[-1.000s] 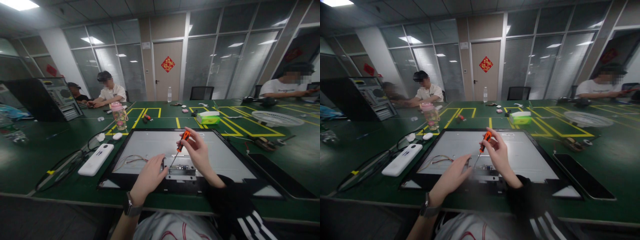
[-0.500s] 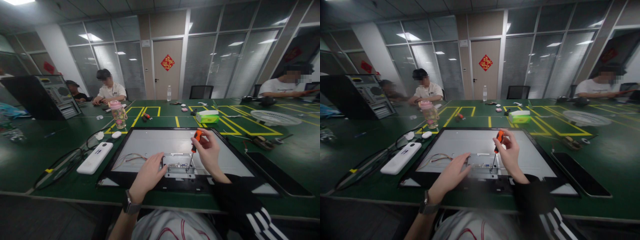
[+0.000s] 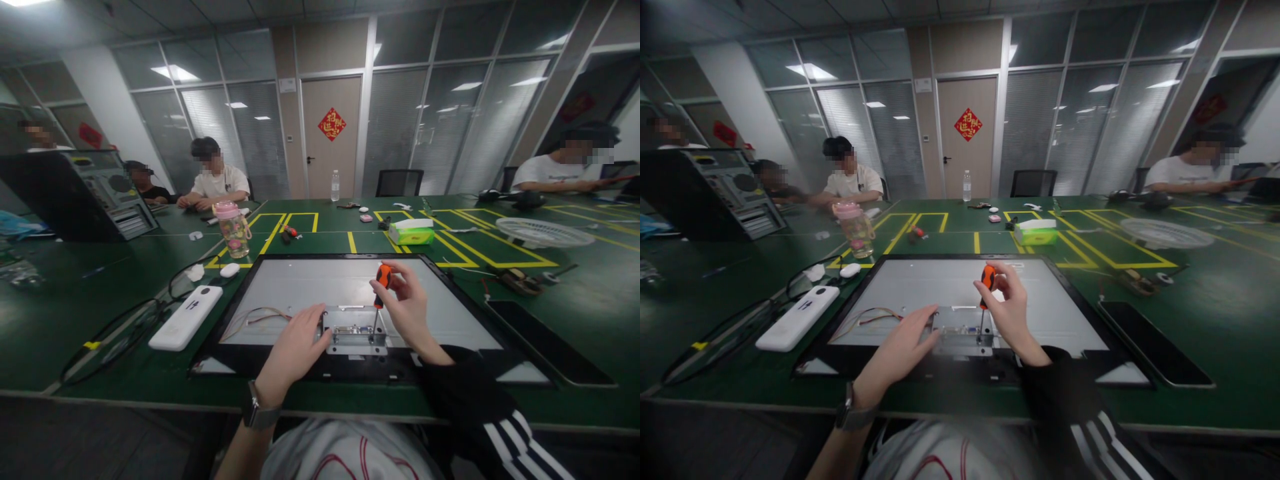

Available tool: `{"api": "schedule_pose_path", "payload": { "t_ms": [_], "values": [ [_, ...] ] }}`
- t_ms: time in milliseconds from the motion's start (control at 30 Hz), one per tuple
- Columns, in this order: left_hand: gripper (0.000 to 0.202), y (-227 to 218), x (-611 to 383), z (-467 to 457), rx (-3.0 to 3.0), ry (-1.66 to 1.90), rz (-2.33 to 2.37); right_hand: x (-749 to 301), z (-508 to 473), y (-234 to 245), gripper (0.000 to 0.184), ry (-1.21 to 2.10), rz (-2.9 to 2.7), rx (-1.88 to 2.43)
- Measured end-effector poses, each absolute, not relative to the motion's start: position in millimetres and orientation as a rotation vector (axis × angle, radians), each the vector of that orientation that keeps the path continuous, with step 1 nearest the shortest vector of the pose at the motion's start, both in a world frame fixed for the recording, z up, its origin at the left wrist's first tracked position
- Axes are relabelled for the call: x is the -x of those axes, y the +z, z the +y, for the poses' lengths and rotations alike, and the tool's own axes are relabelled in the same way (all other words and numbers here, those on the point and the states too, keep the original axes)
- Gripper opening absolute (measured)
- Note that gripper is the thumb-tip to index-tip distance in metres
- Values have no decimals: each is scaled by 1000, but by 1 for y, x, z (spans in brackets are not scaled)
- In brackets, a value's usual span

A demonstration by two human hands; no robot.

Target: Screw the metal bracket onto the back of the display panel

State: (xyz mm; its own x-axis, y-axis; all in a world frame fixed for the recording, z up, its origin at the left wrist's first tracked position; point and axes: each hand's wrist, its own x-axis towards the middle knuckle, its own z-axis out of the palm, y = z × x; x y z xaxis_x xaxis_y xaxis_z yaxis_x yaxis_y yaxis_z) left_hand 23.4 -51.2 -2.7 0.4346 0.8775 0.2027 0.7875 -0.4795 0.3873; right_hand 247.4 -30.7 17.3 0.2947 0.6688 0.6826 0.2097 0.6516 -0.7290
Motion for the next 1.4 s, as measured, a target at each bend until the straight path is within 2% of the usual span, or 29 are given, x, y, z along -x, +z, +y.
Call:
{"api": "schedule_pose_path", "payload": {
  "t_ms": [100, 400, 533, 900, 1067, 1233, 1300, 1400],
  "values": [
    [48, -5, -23, -51, -2460, 575, 1453, -248, -34, 21, 29, 494, -1293, 800],
    [47, -3, -23, -51, -2463, 546, 1469, -261, -33, 35, 25, 1216, -1263, 485],
    [48, -4, -23, -50, -2453, 548, 1463, -262, -36, 38, 23, 1403, -1292, 394],
    [48, -2, -23, -51, -2447, 549, 1457, -266, -31, 39, 18, 1107, -1284, 501],
    [49, -5, -21, -50, -2444, 562, 1457, -270, -34, 44, 33, 1121, -1359, 598],
    [48, -4, -22, -50, -2444, 556, 1458, -275, -35, 46, 33, 1102, -1441, 604],
    [48, -4, -22, -51, -2445, 543, 1462, -276, -34, 44, 26, 966, -1468, 647],
    [48, -4, -22, -51, -2452, 548, 1466, -274, -32, 42, 13, 546, -1454, 800]
  ]
}}
